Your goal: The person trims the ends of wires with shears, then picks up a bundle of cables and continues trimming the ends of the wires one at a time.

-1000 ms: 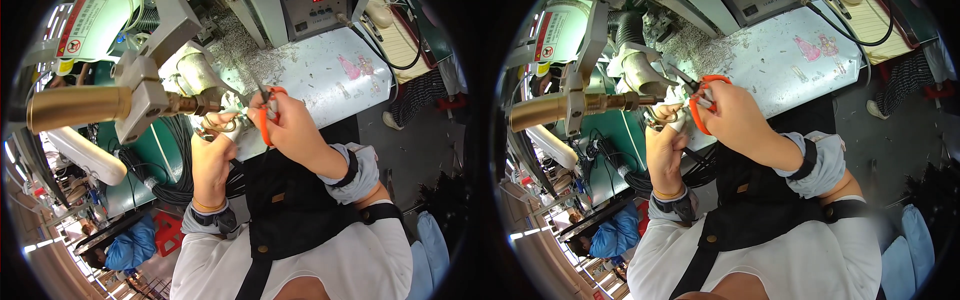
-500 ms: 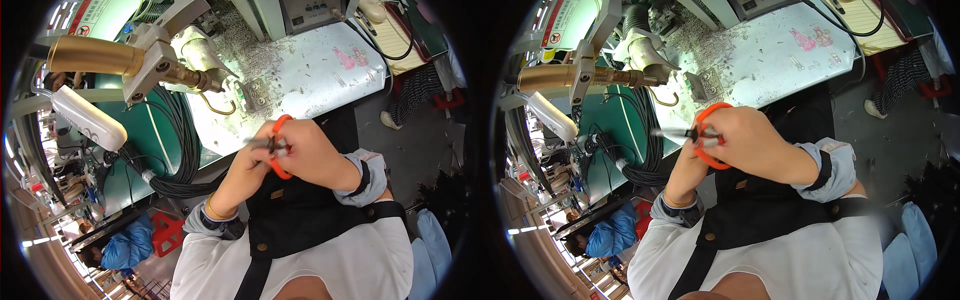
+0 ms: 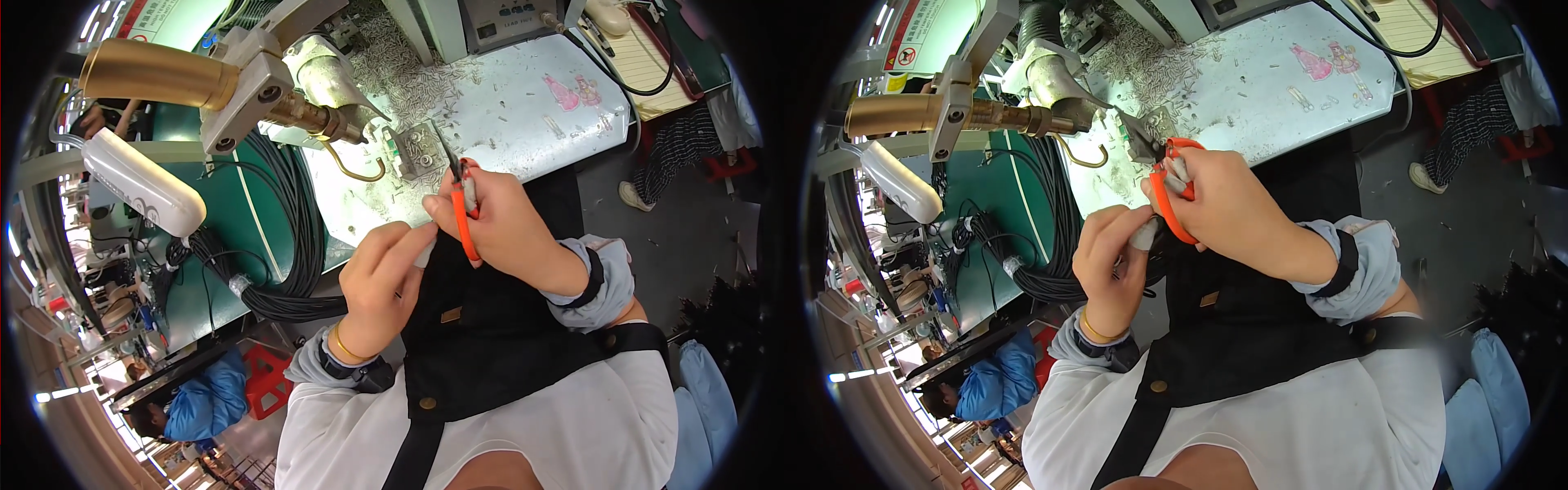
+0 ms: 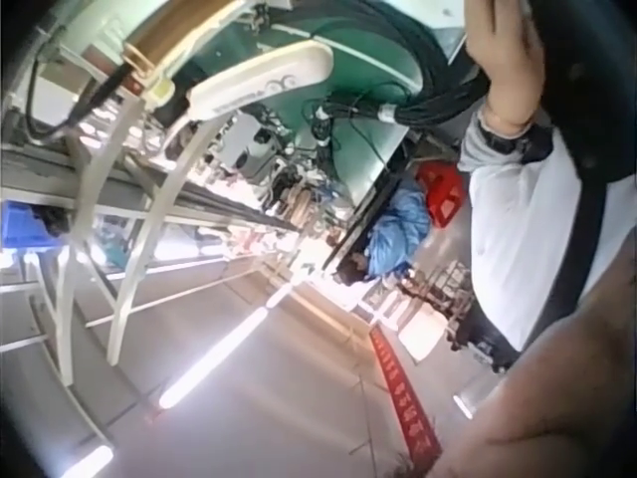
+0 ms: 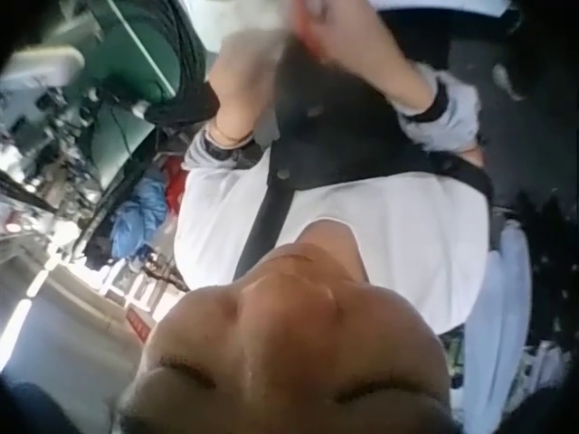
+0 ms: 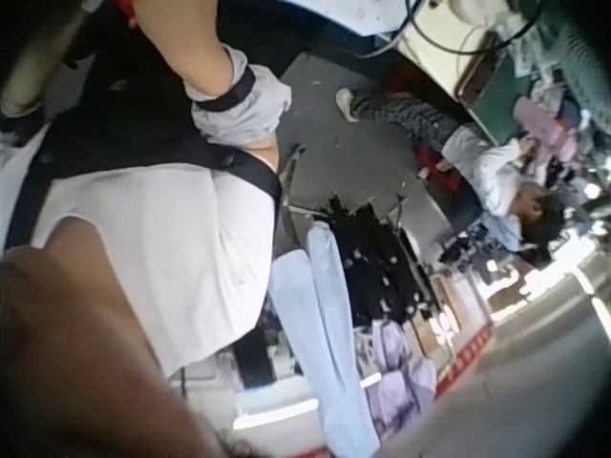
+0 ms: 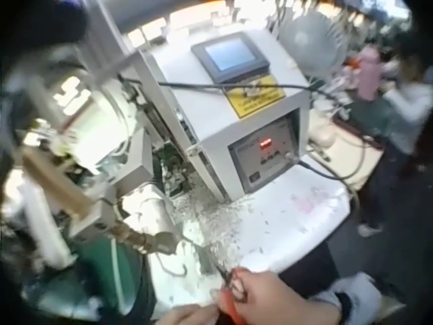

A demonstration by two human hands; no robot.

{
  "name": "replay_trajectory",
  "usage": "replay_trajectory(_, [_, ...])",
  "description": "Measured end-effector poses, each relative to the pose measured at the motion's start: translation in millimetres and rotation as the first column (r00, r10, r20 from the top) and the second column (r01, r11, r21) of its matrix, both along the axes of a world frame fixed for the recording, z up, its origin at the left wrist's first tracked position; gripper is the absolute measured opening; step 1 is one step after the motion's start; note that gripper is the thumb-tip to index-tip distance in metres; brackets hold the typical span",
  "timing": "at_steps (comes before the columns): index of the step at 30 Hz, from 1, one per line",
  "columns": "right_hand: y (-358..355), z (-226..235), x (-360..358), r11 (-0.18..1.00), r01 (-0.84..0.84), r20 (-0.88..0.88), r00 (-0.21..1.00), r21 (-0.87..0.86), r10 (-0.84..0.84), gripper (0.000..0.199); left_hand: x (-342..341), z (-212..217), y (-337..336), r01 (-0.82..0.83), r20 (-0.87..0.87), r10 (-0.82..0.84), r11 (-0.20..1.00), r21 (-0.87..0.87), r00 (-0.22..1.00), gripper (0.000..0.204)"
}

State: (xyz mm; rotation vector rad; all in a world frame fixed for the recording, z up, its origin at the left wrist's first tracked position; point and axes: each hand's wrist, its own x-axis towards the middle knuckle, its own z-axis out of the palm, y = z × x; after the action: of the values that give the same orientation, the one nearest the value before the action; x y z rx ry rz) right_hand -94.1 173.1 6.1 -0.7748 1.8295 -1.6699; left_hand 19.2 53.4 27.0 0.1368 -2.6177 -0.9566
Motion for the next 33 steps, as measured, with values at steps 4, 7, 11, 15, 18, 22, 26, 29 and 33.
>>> replay_trajectory(4, [0, 7, -6, 0.983, -0.181, 0.512, 0.841, -0.041, 0.176, 0.017, -2, -4, -13, 0.102, -0.14, -0.126, 0.98, -0.169, 0.982, 0.016])
replay_trajectory(7, [-1, -4, -5, 0.965, -0.215, 0.676, 0.691, -0.149, 0.258, 0.018, -4, -5, -14, -0.093, 0.104, 0.032, 0.739, 0.667, 0.994, 0.017])
replay_trajectory(11, [-2, -24, 10, 0.986, -0.004, -0.283, 0.958, -0.169, -0.044, 0.01, -2, -11, -31, -0.283, 0.27, -0.168, -0.06, 0.957, 0.948, 0.015])
replay_trajectory(15, [-3, -14, -1, 0.979, -0.006, -0.891, 0.415, -0.204, -0.183, 0.012, -1, -6, -28, -0.347, 0.36, -0.109, 0.127, 0.929, 0.926, 0.013])
replay_trajectory(18, [4, -10, -3, 0.994, -0.074, -0.958, 0.282, -0.082, -0.058, 0.022, -4, -3, -27, -0.396, 0.419, -0.111, 0.186, 0.899, 0.901, 0.013])
replay_trajectory(22, [7, -19, -4, 0.993, -0.039, -0.941, 0.326, -0.112, -0.093, 0.018, -4, -1, -26, -0.415, 0.45, -0.153, 0.216, 0.884, 0.88, 0.013])
replay_trajectory(26, [5, -27, 6, 0.994, -0.02, -0.82, 0.568, -0.107, -0.077, 0.011, 3, -13, -12, -0.137, 0.188, 0.022, 0.766, 0.628, 0.982, 0.012])
replay_trajectory(29, [1, -24, 17, 0.986, 0.009, -0.407, 0.91, -0.166, -0.077, 0.007, 2, -14, 1, -0.122, 0.036, 0.118, 0.879, 0.46, 0.992, 0.012])
replay_trajectory(33, [-8, -29, 29, 0.95, 0.086, 0.002, 0.996, -0.302, -0.09, 0.003, 0, -9, 2, -0.284, 0.177, 0.229, 0.623, 0.729, 0.957, 0.013])
